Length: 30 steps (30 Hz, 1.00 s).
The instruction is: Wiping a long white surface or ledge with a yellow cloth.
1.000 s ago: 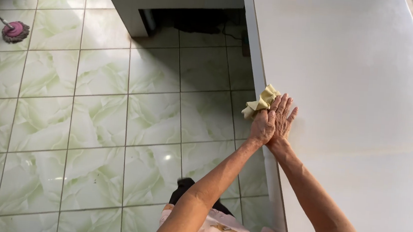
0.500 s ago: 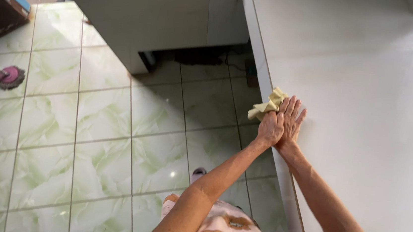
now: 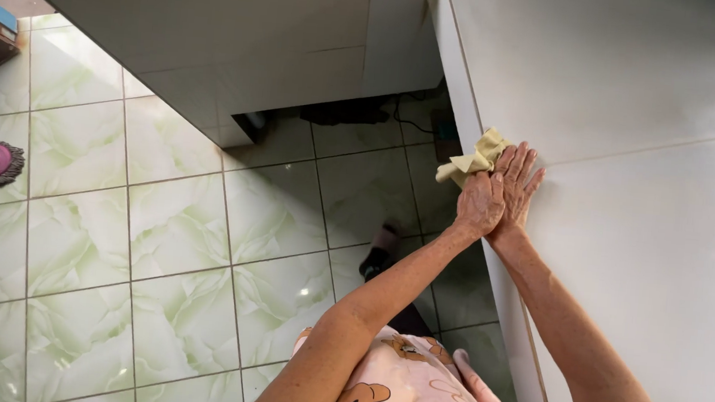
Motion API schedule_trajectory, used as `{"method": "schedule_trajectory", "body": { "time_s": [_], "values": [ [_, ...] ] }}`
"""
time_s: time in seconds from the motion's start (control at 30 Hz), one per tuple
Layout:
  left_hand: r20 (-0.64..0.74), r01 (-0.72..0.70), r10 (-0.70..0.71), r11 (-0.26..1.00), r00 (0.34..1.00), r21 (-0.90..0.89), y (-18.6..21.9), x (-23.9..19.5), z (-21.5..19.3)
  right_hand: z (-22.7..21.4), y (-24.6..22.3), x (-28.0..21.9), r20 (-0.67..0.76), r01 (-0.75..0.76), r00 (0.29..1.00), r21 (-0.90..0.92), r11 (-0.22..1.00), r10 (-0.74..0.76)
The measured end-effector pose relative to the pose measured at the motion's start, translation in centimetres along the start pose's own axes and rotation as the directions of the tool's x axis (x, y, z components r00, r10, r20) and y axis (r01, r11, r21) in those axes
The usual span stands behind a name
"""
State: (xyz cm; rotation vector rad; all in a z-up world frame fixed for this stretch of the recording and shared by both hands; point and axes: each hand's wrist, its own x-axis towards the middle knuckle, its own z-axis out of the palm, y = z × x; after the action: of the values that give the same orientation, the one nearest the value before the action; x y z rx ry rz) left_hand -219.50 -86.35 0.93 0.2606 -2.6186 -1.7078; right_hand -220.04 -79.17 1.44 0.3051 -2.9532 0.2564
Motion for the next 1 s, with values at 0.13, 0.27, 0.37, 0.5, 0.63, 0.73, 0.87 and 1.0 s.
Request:
{"method": "schedule_trajectory", "body": {
  "time_s": [0.13, 0.27, 0.37, 0.5, 0.63, 0.73, 0.87, 1.0],
  "values": [
    [-0.027, -0.036, 0.036, 0.999, 0.999, -0.013, -0.3, 7.7, -2.4, -0.1, -2.2, 7.9, 0.052, 0.023, 0.998, 0.022, 0.999, -0.024],
    [-0.028, -0.036, 0.036, 0.999, 0.999, 0.009, -0.1, 16.4, -5.1, 4.4, -2.7, 16.1, 0.028, 0.016, 1.000, -0.047, 0.999, -0.014],
    [-0.052, -0.041, 0.041, 0.999, 0.998, 0.000, -0.6, 22.7, -6.6, 7.0, -3.2, 23.1, -0.040, 0.029, 0.999, -0.154, 0.988, -0.035],
    [-0.051, 0.049, -0.047, 0.998, 0.998, 0.038, -1.4, 29.6, -6.9, 6.2, -5.2, 29.3, -0.052, 0.070, 0.996, -0.050, 0.996, -0.073],
    [-0.041, 0.057, -0.055, 0.998, 0.998, 0.039, -1.4, 34.7, -8.3, 7.6, -6.1, 34.7, -0.010, 0.019, 1.000, -0.056, 0.998, -0.019],
    [-0.018, 0.088, -0.088, 0.996, 0.996, 0.008, -0.8, 36.9, -9.9, 7.8, -6.9, 36.6, -0.013, -0.007, 1.000, 0.056, 0.998, 0.007],
    [0.031, 0.090, -0.087, 0.993, 0.996, -0.083, 0.5, 39.6, -13.7, 9.7, -7.2, 40.3, -0.104, 0.017, 0.995, 0.053, 0.998, -0.011],
    [0.151, 0.117, -0.066, 0.926, 0.986, -0.360, -0.2, 46.2, -17.3, 9.3, -9.8, 46.5, -0.055, -0.040, 0.998, -0.016, 0.999, 0.039]
  ]
}}
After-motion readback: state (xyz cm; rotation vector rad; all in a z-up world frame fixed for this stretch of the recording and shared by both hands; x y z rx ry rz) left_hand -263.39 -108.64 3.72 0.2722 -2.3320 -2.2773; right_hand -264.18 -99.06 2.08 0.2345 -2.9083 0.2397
